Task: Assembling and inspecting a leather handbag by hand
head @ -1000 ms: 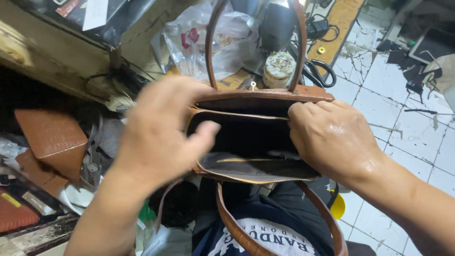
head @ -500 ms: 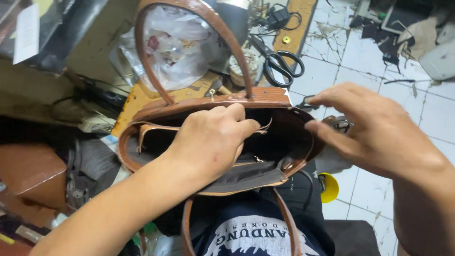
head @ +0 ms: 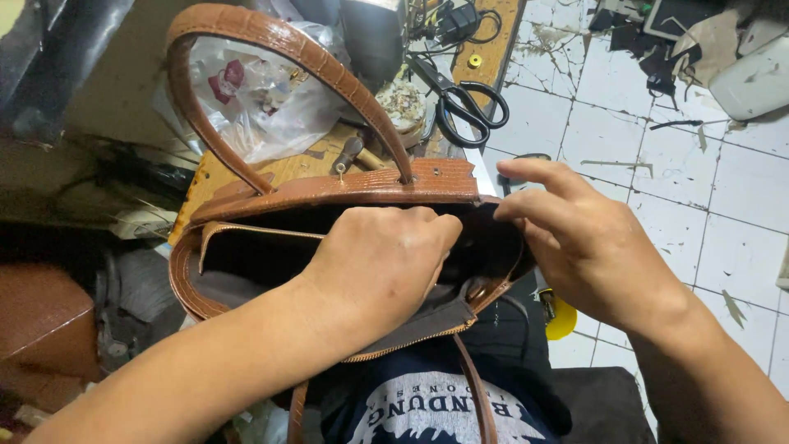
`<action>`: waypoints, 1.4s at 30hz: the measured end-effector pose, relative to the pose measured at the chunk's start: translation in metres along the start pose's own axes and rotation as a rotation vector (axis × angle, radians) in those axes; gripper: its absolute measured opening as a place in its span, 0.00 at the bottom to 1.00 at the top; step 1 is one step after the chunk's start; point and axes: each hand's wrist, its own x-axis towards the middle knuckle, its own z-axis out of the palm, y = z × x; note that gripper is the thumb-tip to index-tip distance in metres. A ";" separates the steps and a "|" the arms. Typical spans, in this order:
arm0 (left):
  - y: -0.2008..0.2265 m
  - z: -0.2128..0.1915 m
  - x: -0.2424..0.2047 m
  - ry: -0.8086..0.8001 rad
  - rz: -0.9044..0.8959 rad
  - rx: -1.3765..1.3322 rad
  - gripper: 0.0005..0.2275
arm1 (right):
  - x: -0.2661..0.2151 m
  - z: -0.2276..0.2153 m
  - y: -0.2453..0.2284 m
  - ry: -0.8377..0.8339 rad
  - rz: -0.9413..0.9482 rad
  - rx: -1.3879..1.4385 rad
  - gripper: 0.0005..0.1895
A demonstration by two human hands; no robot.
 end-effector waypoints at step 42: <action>-0.018 -0.006 0.040 -0.001 0.005 -0.076 0.08 | -0.006 0.022 -0.019 0.224 -0.260 -0.412 0.07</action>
